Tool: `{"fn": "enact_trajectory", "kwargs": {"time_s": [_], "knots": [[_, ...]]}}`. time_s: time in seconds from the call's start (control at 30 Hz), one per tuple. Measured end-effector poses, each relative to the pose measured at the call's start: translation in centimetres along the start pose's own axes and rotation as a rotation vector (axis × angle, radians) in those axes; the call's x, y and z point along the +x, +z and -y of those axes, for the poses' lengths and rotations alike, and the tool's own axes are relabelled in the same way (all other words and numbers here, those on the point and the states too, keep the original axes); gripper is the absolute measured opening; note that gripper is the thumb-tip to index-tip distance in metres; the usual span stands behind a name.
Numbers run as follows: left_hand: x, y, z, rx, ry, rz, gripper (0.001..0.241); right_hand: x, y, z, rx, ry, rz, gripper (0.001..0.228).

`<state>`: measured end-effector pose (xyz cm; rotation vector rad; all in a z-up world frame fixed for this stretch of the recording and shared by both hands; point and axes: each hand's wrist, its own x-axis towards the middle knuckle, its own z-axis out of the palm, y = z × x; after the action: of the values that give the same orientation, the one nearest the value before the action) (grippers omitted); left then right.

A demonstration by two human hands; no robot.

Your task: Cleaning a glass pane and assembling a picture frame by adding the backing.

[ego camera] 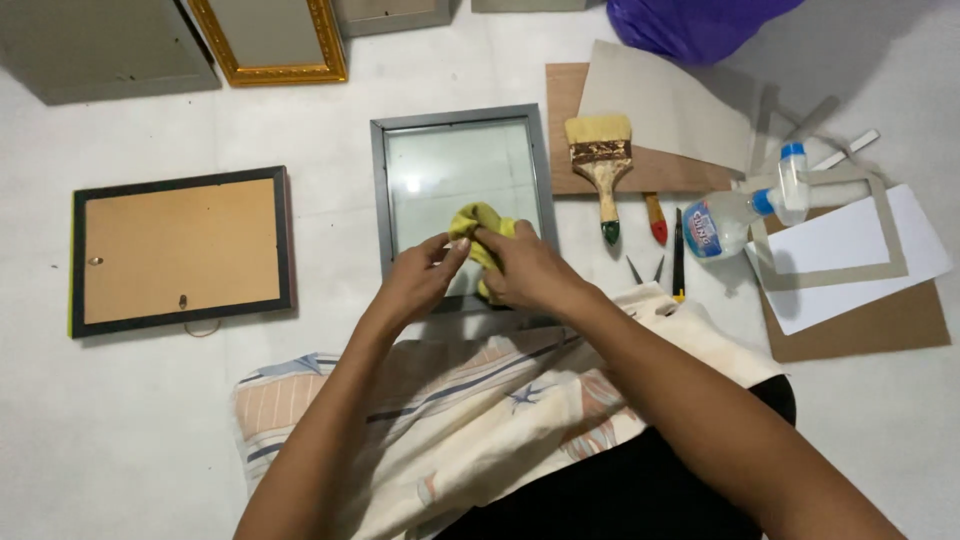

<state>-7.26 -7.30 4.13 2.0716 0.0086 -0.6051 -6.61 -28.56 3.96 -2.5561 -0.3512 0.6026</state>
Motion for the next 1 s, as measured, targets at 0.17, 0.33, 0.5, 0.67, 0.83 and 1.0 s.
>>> {"fn": "enact_trajectory", "kwargs": {"time_s": [0.17, 0.33, 0.5, 0.67, 0.83, 1.0], "knots": [[-1.9, 1.8, -5.2, -0.501, -0.157, 0.004, 0.102, -1.2, 0.4, 1.6, 0.19, -0.152, 0.131, 0.075], [-0.2, 1.5, -3.4, -0.424, -0.219, -0.02, 0.103, -2.6, -0.8, 3.0, 0.3, -0.316, 0.239, 0.069], [2.0, 0.9, -2.7, 0.202, -0.035, -0.106, 0.075, -4.3, -4.0, 4.4, 0.274, -0.342, 0.166, 0.034], [5.0, 6.3, -0.9, 0.823, 0.098, 0.035, 0.029, -3.9, -7.1, 2.4, 0.246, -0.221, -0.076, 0.031], [7.5, 9.7, -3.5, 1.037, 0.17, 0.041, 0.031, -3.1, -6.8, 2.3, 0.113, 0.015, 0.001, 0.034], [14.7, 9.9, -2.0, 1.027, 0.055, -0.1, 0.051, -3.0, -7.1, 3.5, 0.082, 0.06, 0.061, 0.039]]}}
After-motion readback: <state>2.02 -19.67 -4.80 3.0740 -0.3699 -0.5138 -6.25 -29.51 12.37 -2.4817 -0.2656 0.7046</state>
